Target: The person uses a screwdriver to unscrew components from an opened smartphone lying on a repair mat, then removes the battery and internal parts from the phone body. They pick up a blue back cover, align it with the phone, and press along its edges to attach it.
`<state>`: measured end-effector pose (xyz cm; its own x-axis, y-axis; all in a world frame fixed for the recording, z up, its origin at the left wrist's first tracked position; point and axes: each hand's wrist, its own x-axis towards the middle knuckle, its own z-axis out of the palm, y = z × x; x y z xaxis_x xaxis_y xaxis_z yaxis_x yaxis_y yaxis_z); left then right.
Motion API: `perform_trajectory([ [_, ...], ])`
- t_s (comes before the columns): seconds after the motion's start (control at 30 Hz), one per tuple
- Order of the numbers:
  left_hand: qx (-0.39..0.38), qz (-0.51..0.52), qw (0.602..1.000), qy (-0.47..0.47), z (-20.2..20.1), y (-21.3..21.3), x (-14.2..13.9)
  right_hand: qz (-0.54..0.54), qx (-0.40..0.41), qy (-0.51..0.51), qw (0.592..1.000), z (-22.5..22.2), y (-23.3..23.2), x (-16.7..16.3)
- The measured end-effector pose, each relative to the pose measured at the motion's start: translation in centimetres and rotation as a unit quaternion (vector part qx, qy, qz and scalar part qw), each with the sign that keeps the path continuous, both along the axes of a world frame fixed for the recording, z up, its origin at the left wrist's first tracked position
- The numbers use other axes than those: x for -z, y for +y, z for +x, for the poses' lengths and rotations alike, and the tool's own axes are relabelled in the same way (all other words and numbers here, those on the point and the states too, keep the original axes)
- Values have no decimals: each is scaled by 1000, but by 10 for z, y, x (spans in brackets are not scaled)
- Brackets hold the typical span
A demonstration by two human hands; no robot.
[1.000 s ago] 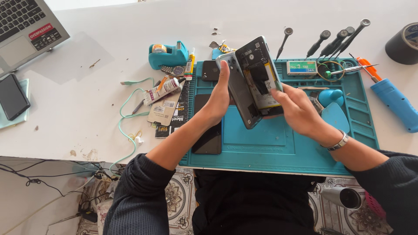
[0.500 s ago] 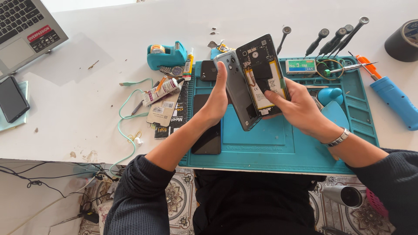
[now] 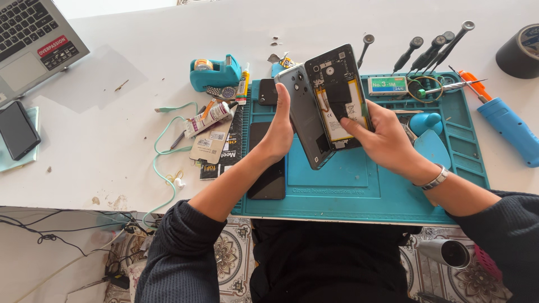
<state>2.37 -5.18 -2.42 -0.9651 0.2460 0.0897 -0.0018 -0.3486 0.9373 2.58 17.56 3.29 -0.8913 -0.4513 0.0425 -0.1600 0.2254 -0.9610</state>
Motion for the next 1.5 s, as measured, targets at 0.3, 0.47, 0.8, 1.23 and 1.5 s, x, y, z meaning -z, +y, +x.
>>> perform_trajectory([
  [0.3,6,-4,1000,-7,1,1,-8,20,10,101,995,3,3,4],
  [0.47,-27,23,997,-72,-1,-3,-21,-34,12,64,997,2,4,6],
  [0.8,53,-8,999,-9,0,-4,-20,48,49,124,990,7,3,2],
  [1.23,55,-70,996,27,5,-2,-26,130,-6,385,914,23,-4,-16],
  [1.5,128,86,988,9,12,1,-29,256,-33,444,858,27,-9,-17],
])
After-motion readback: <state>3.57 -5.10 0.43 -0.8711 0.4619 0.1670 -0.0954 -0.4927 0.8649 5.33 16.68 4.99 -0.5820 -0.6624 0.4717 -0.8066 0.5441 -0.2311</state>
